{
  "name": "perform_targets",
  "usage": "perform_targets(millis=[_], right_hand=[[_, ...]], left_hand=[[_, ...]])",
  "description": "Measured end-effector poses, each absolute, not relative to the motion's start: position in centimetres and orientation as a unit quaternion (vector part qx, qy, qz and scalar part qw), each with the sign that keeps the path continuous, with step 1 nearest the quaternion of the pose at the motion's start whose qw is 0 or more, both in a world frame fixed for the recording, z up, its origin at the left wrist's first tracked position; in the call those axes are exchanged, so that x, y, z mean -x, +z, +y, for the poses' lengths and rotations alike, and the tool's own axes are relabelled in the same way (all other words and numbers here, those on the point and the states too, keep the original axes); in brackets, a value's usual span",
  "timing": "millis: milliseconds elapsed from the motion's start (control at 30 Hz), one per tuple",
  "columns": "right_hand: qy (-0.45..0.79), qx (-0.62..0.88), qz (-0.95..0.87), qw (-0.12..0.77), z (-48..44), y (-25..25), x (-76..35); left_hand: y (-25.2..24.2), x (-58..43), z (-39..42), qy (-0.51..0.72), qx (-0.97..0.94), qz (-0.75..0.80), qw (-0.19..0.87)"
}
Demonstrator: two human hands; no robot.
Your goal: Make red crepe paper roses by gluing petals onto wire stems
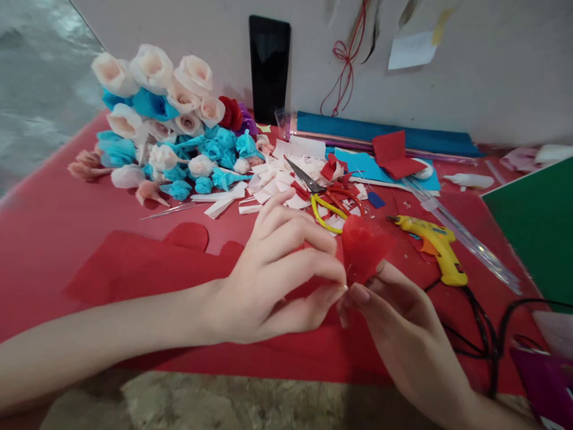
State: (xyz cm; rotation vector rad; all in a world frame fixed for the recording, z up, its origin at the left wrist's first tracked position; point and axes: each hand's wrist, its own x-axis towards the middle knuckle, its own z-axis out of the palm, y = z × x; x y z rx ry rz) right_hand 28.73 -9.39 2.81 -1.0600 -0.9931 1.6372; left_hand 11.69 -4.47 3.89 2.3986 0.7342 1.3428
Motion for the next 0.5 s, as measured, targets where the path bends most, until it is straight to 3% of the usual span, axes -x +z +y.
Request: perform_targets(millis=[500], right_hand=[[0.648,0.427,-0.441,0.451,-9.57,2.74,-28.62]], left_hand=[[4.35,-11.63,-4.09,0.459,-0.832,0.305,0.059]])
